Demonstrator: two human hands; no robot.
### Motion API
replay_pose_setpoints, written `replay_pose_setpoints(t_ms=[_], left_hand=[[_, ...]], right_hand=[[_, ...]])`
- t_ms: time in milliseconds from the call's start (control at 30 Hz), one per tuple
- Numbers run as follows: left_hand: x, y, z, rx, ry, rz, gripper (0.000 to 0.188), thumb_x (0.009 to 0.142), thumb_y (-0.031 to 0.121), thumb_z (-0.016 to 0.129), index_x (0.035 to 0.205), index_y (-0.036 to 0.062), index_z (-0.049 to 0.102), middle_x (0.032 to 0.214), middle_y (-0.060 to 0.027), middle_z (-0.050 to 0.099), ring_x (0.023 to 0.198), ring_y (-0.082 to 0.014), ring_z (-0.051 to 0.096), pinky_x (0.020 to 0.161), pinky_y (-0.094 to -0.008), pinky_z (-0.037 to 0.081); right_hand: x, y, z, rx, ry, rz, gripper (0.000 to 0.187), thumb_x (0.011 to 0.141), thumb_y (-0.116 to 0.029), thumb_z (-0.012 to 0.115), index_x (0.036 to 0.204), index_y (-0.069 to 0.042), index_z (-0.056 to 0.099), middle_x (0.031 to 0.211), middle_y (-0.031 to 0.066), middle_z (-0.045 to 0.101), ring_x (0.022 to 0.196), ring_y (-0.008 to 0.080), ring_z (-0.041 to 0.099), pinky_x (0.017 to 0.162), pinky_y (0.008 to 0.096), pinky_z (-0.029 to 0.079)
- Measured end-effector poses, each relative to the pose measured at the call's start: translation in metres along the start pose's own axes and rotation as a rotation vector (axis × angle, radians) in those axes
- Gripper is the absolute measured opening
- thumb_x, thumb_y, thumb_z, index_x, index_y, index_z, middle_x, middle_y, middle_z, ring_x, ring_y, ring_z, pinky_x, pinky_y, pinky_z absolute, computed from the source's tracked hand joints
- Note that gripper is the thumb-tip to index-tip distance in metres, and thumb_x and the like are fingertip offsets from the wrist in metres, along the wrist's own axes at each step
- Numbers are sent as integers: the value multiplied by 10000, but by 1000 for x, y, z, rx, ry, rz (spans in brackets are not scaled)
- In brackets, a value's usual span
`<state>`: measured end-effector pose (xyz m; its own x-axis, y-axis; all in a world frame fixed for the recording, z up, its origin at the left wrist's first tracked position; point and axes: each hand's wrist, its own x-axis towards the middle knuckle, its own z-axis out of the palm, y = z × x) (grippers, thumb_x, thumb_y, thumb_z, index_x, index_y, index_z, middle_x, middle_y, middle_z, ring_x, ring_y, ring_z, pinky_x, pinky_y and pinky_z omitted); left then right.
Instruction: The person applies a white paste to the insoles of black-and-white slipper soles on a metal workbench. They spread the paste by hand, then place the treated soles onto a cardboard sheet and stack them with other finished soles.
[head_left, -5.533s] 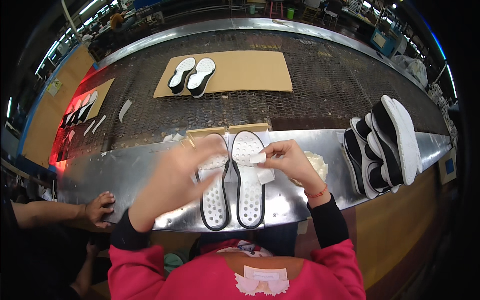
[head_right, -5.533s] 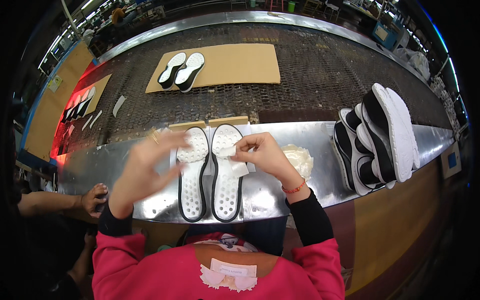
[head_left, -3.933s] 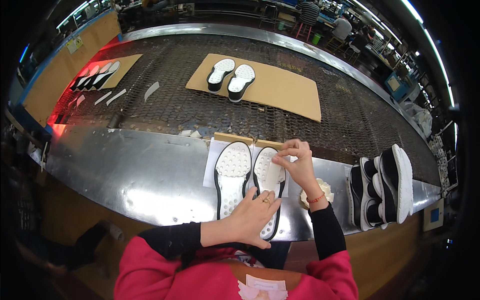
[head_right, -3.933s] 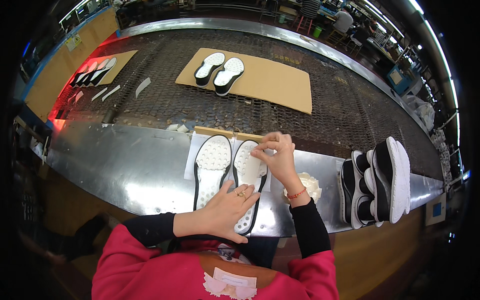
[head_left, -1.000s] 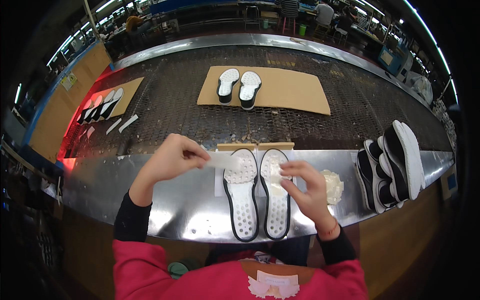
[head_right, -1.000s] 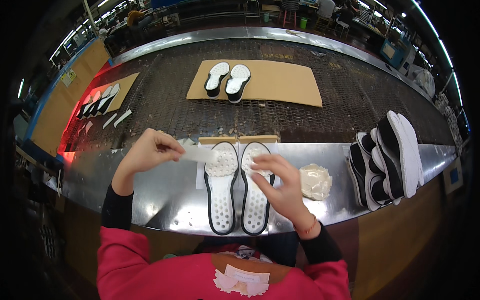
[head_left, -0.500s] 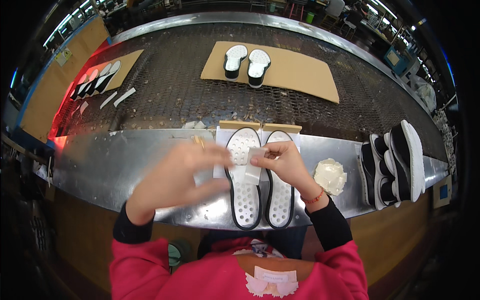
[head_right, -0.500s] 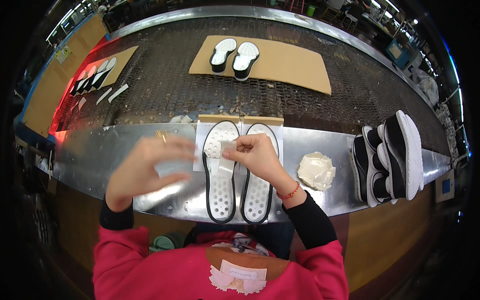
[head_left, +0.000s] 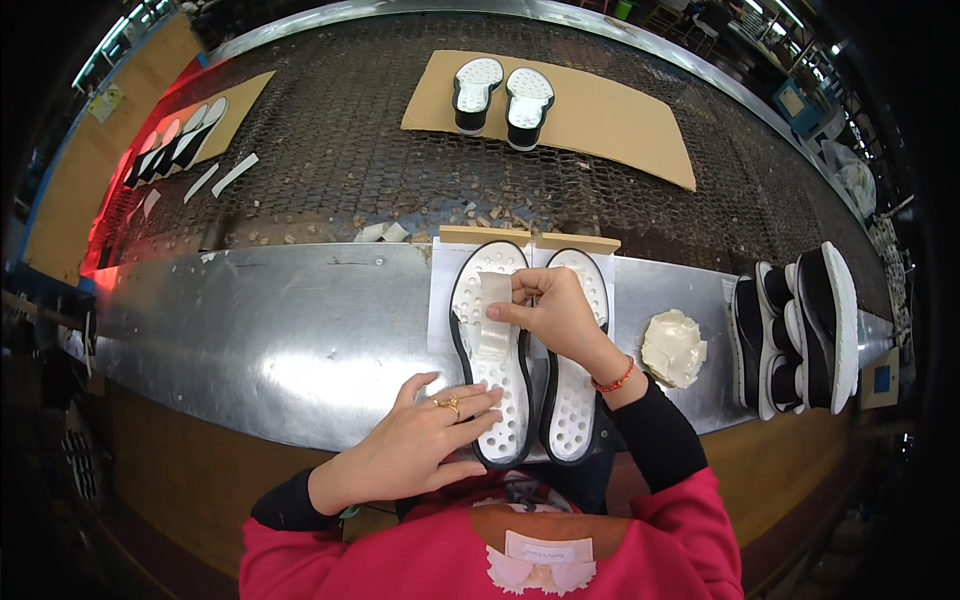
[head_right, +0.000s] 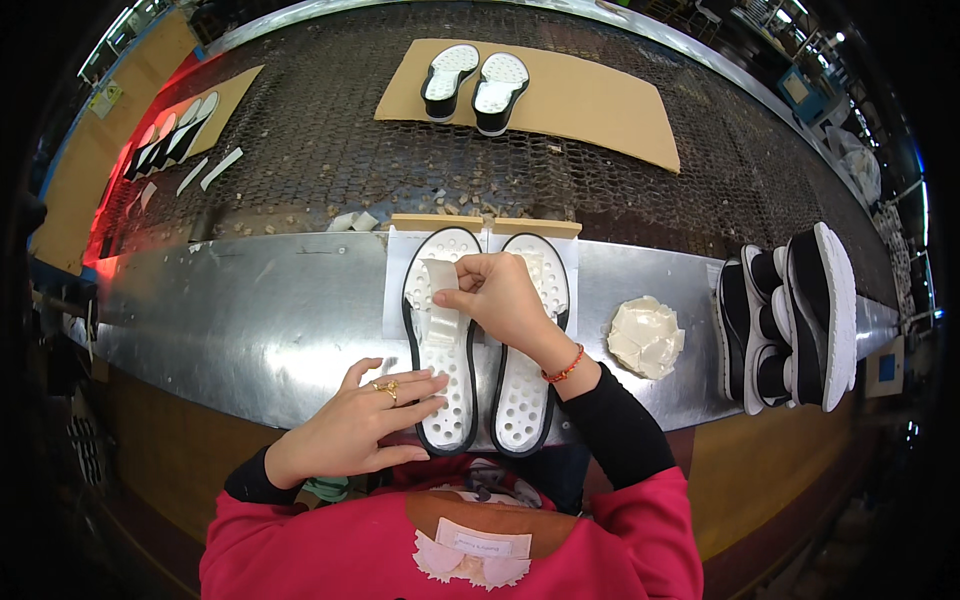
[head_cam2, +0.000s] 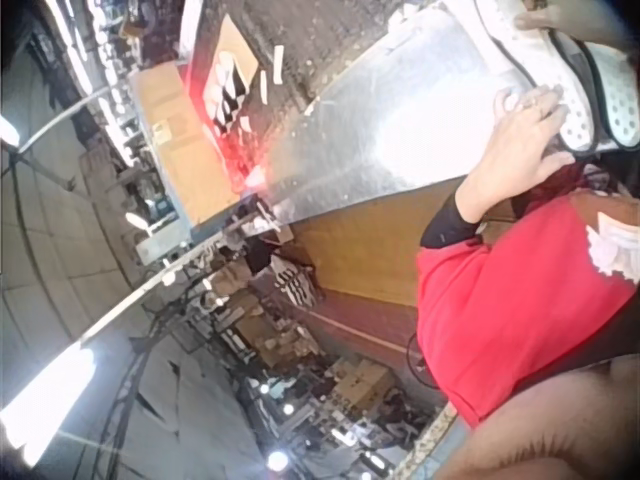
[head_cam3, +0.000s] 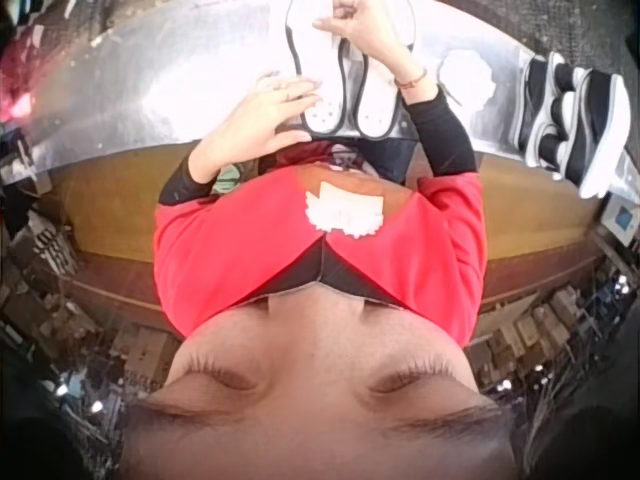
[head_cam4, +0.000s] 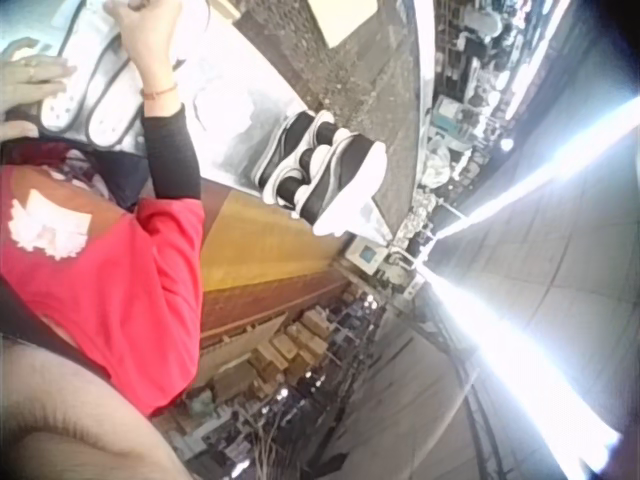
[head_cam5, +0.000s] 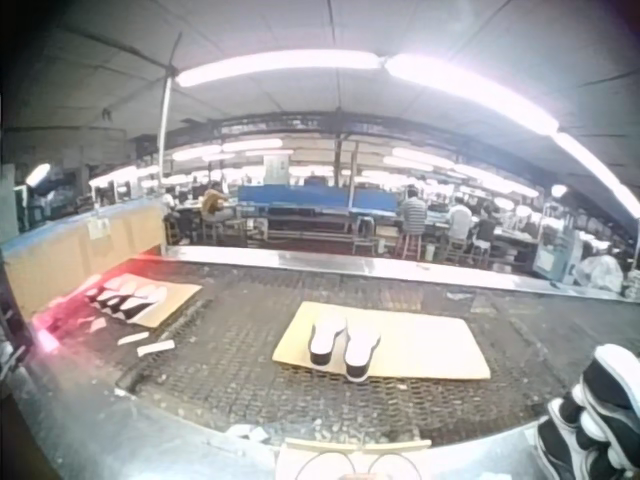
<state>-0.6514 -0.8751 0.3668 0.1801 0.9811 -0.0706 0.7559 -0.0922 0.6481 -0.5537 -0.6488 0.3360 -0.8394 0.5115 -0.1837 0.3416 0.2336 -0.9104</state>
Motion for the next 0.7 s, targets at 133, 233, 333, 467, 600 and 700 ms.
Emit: replay_pose_setpoints(t_ms=[133, 233, 333, 467, 600, 700], left_hand=[[1, 0, -3, -2, 3, -1, 503, 865, 345, 706, 1277, 81, 589, 1468, -50, 493, 1345, -217, 473, 1078, -545, 287], [1, -1, -5, -25, -5, -4, 496, 867, 354, 705, 1268, 82, 598, 1463, -58, 496, 1336, -225, 481, 1080, -546, 286], [5, -7, -9, -42, 18, 12, 548, 863, 380, 705, 1289, 60, 574, 1458, -117, 480, 1337, -261, 469, 1088, -534, 284], [22, -15, -5, -21, 100, 38, 758, 842, 482, 693, 1371, -11, 466, 1456, -208, 441, 1354, -309, 431, 1101, -508, 284], [25, -20, 0, 32, 72, 35, 969, 786, 620, 685, 1439, -27, 378, 1461, -213, 438, 1367, -335, 418, 1103, -537, 294], [26, -19, -4, 57, 50, 21, 952, 794, 626, 673, 1440, -12, 386, 1467, -212, 432, 1378, -326, 409, 1104, -542, 293]], right_hand=[[0, 1, 3, -42, 14, -36, 151, 769, -68, 796, 856, 36, 729, 677, 71, 702, 571, 74, 606, 538, 245, 482], [0, 1, 5, -51, 15, -45, 155, 765, -68, 796, 845, 43, 725, 668, 77, 698, 571, 81, 610, 543, 249, 487], [0, 1, 6, -61, 25, -48, 155, 759, -72, 799, 834, 41, 723, 664, 79, 696, 571, 84, 607, 544, 251, 485], [1, 8, 9, -58, 26, -93, 158, 759, -89, 801, 830, 30, 726, 649, 76, 683, 557, 87, 582, 541, 258, 477], [2, 3, 8, -116, 53, -167, 153, 771, -113, 797, 836, 11, 734, 653, 60, 671, 541, 85, 548, 525, 260, 451], [13, -3, 1, -50, 61, -208, 164, 786, -132, 803, 852, 6, 743, 674, 5, 650, 566, 45, 455, 516, 235, 386]])
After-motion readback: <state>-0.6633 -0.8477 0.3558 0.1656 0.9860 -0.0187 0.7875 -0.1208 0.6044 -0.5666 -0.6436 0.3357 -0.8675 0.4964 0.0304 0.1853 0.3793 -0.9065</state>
